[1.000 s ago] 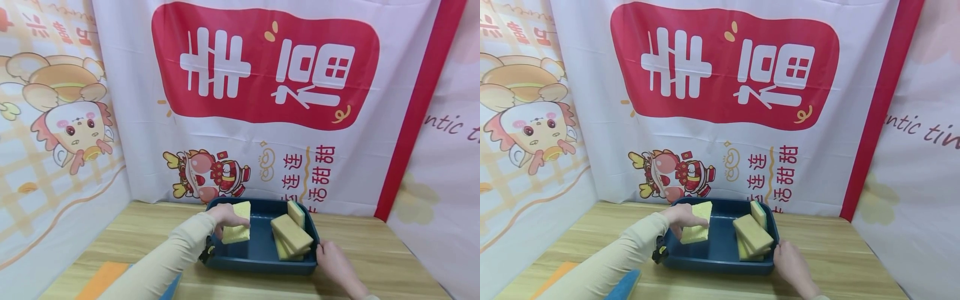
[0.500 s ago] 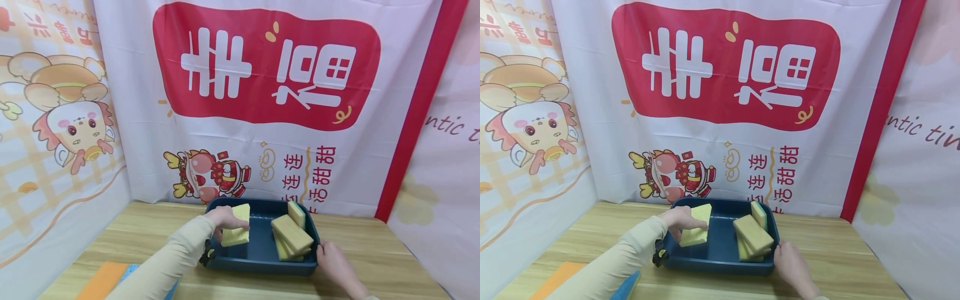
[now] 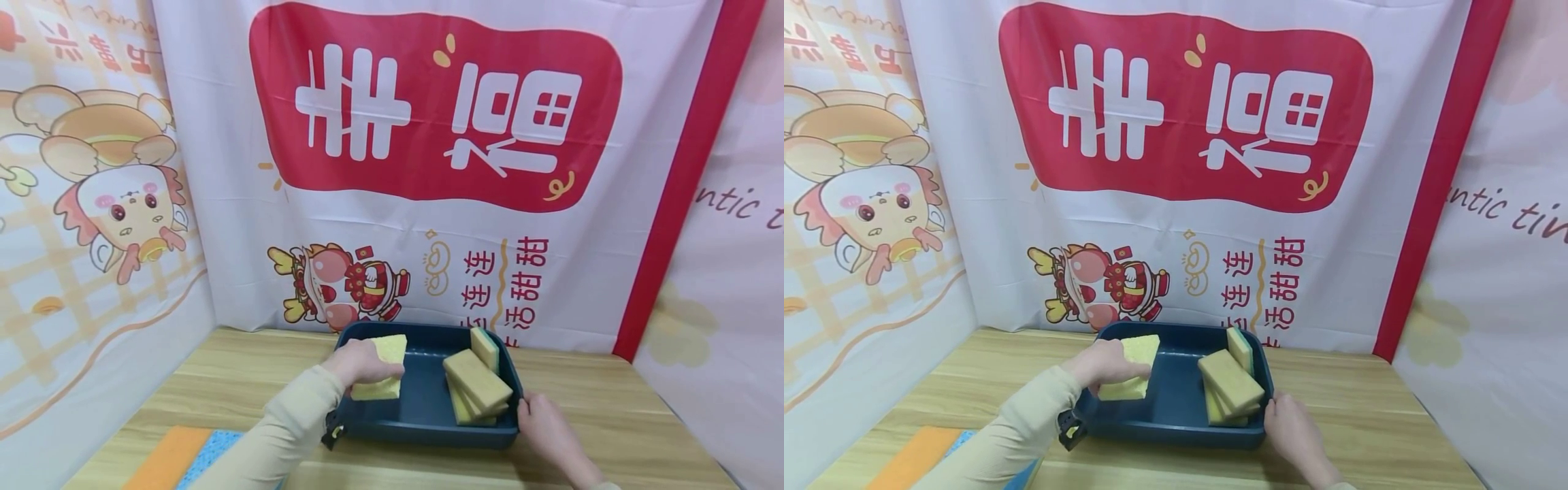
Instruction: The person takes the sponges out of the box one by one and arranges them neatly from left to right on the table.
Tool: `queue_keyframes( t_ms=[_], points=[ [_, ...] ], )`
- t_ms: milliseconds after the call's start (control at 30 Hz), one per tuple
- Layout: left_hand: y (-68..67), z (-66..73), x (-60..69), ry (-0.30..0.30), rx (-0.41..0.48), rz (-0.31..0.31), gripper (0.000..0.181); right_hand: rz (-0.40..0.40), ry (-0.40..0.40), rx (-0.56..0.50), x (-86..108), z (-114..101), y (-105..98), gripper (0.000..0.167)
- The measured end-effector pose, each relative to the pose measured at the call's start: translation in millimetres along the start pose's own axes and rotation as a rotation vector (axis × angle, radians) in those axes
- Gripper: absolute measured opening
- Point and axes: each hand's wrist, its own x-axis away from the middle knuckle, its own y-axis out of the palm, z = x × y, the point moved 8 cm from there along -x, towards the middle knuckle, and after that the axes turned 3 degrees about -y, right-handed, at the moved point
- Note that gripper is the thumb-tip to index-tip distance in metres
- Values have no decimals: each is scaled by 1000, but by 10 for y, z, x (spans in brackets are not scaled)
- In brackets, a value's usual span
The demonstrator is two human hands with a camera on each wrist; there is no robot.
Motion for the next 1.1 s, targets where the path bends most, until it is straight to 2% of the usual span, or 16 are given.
queue_keyframes(
  t_ms=[233,400,767,933,1100],
  points=[
    [-70,15,202,56,-125,79,57,-2,6,5,-2,3,-1,26],
    [-95,-9,337,80,-156,124,55,-8,10,5,2,6,2,26],
    [-96,-244,572,67,-100,127,63,0,11,1,20,14,-3,26],
    [-102,-373,720,62,-72,126,60,-17,23,-2,20,25,7,26],
    [-82,-548,816,28,-48,111,55,-18,22,-1,15,21,-1,26]
  ],
)
